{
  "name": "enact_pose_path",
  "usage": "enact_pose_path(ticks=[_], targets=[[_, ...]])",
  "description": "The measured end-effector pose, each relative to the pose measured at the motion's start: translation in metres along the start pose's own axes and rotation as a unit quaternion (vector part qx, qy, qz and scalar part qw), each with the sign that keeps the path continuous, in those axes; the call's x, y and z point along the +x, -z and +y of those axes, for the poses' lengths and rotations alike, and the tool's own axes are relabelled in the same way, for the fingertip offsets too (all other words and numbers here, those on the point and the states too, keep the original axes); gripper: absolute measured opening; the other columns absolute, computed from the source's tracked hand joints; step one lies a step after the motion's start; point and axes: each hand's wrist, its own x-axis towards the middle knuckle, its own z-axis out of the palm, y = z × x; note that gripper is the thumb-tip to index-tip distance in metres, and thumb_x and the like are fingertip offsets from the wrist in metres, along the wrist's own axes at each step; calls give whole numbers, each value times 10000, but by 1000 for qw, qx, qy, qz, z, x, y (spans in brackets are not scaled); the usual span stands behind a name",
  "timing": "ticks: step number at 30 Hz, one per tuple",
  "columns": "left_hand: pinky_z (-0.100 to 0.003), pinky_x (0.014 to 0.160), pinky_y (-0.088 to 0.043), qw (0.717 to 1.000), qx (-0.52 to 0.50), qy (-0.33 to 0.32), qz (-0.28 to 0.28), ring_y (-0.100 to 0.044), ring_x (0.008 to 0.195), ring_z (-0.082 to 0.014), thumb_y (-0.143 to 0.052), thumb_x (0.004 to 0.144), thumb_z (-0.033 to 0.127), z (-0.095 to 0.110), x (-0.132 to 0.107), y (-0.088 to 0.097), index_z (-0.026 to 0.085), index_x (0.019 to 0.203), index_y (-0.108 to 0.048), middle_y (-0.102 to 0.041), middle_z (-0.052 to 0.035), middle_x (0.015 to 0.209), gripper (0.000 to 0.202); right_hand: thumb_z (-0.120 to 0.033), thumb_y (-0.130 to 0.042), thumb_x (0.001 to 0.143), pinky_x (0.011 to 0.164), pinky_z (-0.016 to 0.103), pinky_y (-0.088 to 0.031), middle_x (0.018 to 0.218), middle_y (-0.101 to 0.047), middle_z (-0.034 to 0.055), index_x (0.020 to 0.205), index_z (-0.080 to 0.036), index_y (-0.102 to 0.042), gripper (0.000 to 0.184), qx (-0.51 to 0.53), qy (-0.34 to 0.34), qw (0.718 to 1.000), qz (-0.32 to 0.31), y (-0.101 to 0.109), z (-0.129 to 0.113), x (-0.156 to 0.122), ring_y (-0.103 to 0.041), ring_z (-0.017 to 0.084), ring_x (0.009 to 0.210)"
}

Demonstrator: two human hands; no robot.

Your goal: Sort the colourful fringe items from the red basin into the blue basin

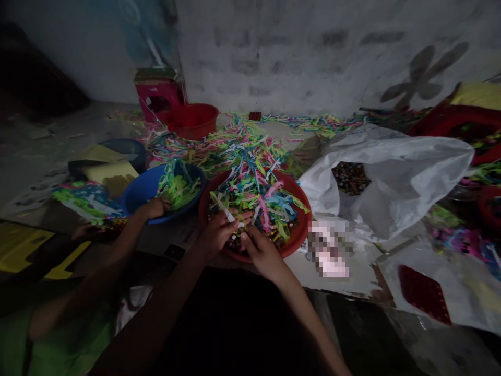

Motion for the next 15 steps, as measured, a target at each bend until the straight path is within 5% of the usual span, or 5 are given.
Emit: enact_pose_path(ticks=[4,9,13,15], targets=[[-434,1082,-285,1000,22,-22,2,-503,1209,-250,-646,772,279,-3,-4,6,187,1078,-568,-646,-101,1162,329,-436,-434,885,573,243,-378,648,-487,-24,722,-210,-456,280,74,13,997,22,-3,-3,9,-464,128,608],[-415,982,-405,1000,18,-2,18,-581,1105,-253,-664,757,298,12,-12,12,181,1155,-525,-674,-102,1096,438,-421,-438,905,623,248,-383,701,-573,-3,770,-189,-560,295,-33,49,998,-8,0,-6,14,-518,129,648],[-329,750,-518,985,116,-58,111,-666,847,-199,-592,802,317,46,-3,36,211,1293,-423,-676,-79,1072,530,-449,-462,905,694,272,-386,806,-652,30,823,-202,-656,324,-193,79,973,-104,8,-8,8,-579,159,763],[-299,663,-515,954,237,-78,165,-653,692,-162,-525,833,306,66,7,57,196,1340,-389,-686,-79,1030,537,-432,-456,912,717,279,-396,836,-663,38,850,-208,-668,314,-214,92,962,-139,9,-7,4,-589,166,802]])
